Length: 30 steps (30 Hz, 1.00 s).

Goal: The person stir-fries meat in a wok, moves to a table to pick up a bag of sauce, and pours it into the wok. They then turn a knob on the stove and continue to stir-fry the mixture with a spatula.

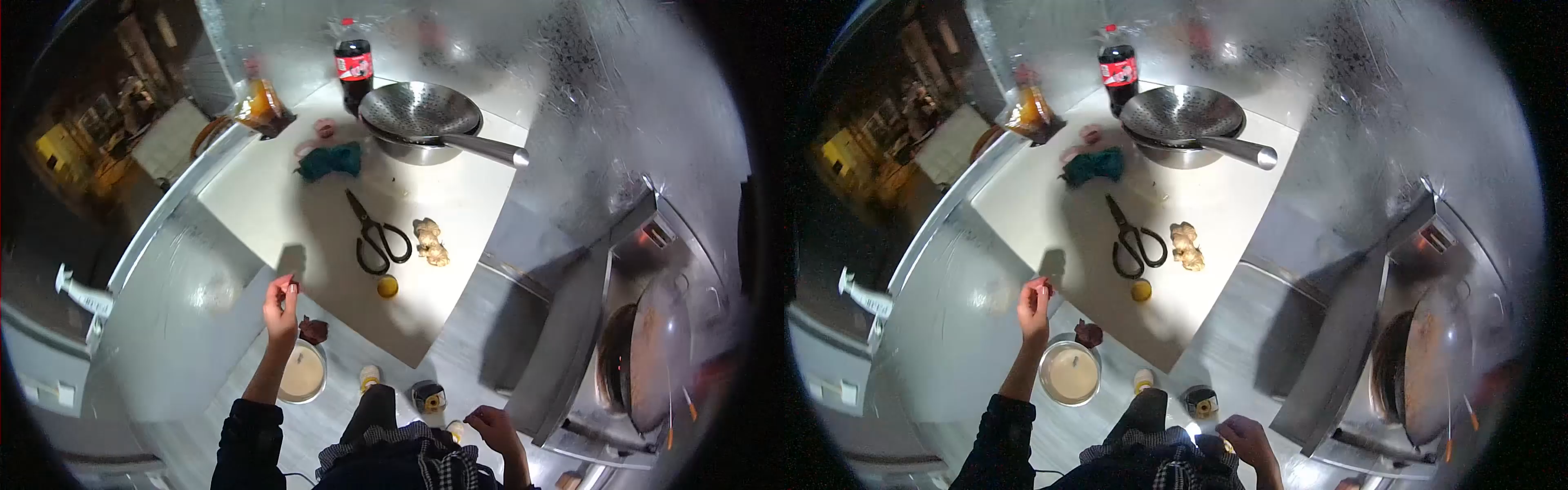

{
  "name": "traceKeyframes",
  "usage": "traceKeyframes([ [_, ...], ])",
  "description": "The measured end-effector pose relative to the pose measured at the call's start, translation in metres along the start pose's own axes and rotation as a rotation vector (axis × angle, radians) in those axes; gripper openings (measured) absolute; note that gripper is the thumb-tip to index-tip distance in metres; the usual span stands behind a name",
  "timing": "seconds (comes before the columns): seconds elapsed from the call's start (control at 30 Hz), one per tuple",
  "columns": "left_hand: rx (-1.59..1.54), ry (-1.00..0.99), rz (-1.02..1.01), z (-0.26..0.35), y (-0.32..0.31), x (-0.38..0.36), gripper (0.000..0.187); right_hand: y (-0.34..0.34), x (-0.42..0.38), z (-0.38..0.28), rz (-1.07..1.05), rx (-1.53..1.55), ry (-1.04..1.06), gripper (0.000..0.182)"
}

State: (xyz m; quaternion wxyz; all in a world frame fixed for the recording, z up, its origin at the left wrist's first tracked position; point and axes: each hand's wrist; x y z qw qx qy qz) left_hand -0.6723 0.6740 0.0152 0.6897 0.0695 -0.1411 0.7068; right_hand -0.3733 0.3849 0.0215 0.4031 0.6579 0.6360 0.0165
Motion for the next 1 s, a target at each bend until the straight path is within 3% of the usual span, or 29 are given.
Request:
traceKeyframes([
  [0.23,0.098,0.031,-0.067,-0.027,0.006,0.055,0.014,-0.03,0.04,-0.044,0.104,-0.09,-0.062,0.022],
  [0.33,0.17,0.002,-0.084,-0.027,0.017,0.055,0.013,-0.034,0.05,-0.066,0.017,-0.097,-0.172,0.021],
  [0.43,0.247,0.061,-0.156,-0.016,0.016,0.058,0.019,-0.041,0.052,-0.065,0.021,0.01,-0.151,0.023],
  [0.5,0.27,-0.127,-0.161,-0.013,0.011,0.074,0.018,-0.036,0.044,-0.073,0.047,0.034,-0.127,0.023],
  [0.63,0.272,-0.398,-0.162,-0.001,-0.037,0.186,0.037,-0.021,0.027,-0.075,0.054,0.131,-0.137,0.019],
  [0.7,0.143,-0.31,-0.199,0.012,-0.072,0.245,0.05,-0.005,0.02,-0.073,0.007,0.163,-0.124,0.011],
  [0.77,0.274,-0.562,-0.182,0.026,-0.098,0.297,0.057,0.038,0.018,-0.118,0.096,0.196,-0.055,0.011],
  [0.83,0.233,-0.437,-0.086,-0.004,-0.116,0.357,0.06,0.08,0.036,-0.189,0.285,-0.079,0.002,0.015],
  [0.87,0.234,-0.432,-0.078,0.001,-0.115,0.36,0.06,0.096,0.05,-0.226,0.419,-0.19,0.135,0.019],
  [0.97,0.442,-0.889,-0.016,0.012,-0.128,0.374,0.072,0.138,0.101,-0.349,0.658,-0.455,0.442,0.027],
  [1.0,0.436,-0.887,-0.012,0.01,-0.13,0.378,0.072,0.139,0.105,-0.351,0.66,-0.462,0.441,0.027],
])
Point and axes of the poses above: each hand's wrist, its own x-axis towards the middle knuckle, its own y-axis out of the back of the hand, z = x × y, and after that the axes turned 14 degrees about -x, right-handed
